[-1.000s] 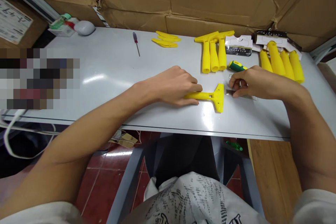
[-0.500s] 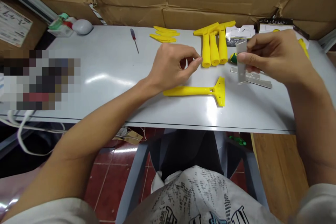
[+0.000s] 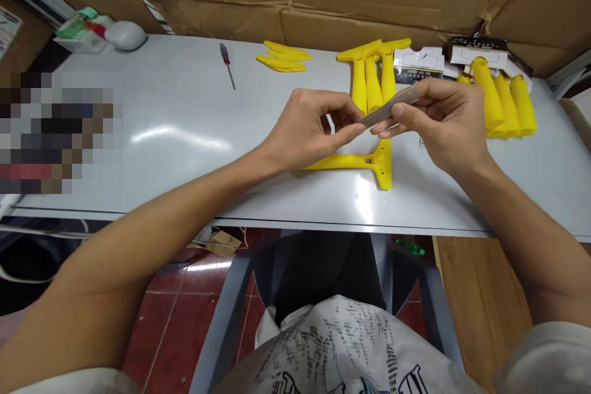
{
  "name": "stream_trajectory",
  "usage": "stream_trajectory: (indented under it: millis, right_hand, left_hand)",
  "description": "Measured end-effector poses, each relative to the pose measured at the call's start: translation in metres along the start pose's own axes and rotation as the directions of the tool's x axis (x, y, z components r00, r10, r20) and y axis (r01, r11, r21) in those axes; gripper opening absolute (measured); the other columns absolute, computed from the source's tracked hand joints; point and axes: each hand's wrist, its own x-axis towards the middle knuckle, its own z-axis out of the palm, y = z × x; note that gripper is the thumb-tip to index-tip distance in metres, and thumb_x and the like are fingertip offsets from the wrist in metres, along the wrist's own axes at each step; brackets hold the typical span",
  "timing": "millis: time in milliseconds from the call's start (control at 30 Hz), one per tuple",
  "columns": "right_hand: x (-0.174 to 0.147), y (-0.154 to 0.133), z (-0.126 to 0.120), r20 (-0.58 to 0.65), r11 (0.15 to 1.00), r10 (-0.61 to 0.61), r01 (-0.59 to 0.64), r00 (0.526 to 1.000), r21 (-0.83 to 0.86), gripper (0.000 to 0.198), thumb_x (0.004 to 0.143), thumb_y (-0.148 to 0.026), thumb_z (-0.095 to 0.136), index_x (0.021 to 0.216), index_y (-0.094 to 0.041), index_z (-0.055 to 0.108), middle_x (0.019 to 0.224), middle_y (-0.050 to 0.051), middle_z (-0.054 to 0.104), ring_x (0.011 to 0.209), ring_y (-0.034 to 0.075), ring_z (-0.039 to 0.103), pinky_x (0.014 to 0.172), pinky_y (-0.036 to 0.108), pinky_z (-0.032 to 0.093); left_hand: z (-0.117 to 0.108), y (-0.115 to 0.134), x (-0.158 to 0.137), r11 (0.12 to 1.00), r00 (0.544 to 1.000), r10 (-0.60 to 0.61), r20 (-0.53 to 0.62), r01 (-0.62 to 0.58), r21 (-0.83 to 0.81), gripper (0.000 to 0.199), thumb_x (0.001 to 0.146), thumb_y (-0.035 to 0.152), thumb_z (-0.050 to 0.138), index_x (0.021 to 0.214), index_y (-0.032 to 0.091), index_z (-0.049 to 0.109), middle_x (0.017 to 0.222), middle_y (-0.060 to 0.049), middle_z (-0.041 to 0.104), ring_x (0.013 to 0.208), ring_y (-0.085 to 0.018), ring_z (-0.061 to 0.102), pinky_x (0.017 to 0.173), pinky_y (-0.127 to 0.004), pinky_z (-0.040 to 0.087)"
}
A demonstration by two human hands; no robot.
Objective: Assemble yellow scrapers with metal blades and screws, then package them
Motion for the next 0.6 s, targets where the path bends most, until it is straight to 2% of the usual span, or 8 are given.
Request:
stream_trajectory:
  millis: [167,300,433,533,600]
  right_hand:
    - [0.001,0.007,-0.002,-0.026,1.0,-0.008,0.008,1.0,0.0,0.025,0.094,-0.041,0.11,0.093,-0.029,0.088,0.09,0.0,0.091,0.085,0.025,0.093,0.083,0.04,0.085]
    - [0.002,0.011,-0.004,-0.011,0.999,-0.04,0.041,0.999,0.022,0.026,0.093,-0.041,0.111,0.093,-0.027,0.088,0.09,0.0,0.089,0.08,0.022,0.09,0.076,0.036,0.083]
    - [0.003,0.008,-0.003,0.043,0.998,-0.049,0.047,0.998,0.048,0.028,0.094,-0.045,0.109,0.104,-0.027,0.089,0.095,0.001,0.089,0.082,0.021,0.089,0.069,0.032,0.078]
    - [0.005,0.006,-0.003,0.08,0.997,-0.026,0.021,0.996,0.069,0.041,0.091,-0.049,0.11,0.117,-0.025,0.089,0.101,0.003,0.089,0.078,0.02,0.085,0.06,0.032,0.072]
    - [0.005,0.005,-0.003,0.116,0.996,-0.005,-0.005,0.993,0.085,0.048,0.09,-0.053,0.11,0.121,-0.024,0.087,0.099,0.003,0.088,0.073,0.02,0.082,0.056,0.032,0.069]
  left_hand:
    - [-0.003,0.001,0.002,0.998,0.997,-0.066,0.04,0.067,-0.004,0.029,0.101,0.052,0.083,0.088,0.025,0.082,0.09,-0.003,0.086,0.077,-0.019,0.074,0.074,-0.032,0.059]
    - [-0.003,0.005,0.001,0.994,0.993,-0.104,0.053,0.104,-0.009,0.026,0.1,0.049,0.083,0.089,0.025,0.082,0.09,-0.003,0.085,0.079,-0.019,0.074,0.074,-0.031,0.06]
    - [-0.007,0.009,0.003,0.966,0.975,-0.18,0.132,0.201,-0.165,0.026,0.098,0.046,0.088,0.089,0.022,0.082,0.086,-0.003,0.082,0.077,-0.019,0.077,0.068,-0.029,0.061]
    - [-0.012,0.01,0.005,0.907,0.947,-0.222,0.233,0.288,-0.308,0.028,0.096,0.046,0.094,0.09,0.021,0.083,0.084,-0.004,0.08,0.077,-0.02,0.079,0.065,-0.029,0.062]
    - [-0.015,0.01,0.007,0.885,0.935,-0.213,0.285,0.308,-0.349,0.03,0.095,0.047,0.097,0.089,0.021,0.083,0.084,-0.004,0.08,0.079,-0.021,0.08,0.066,-0.03,0.065]
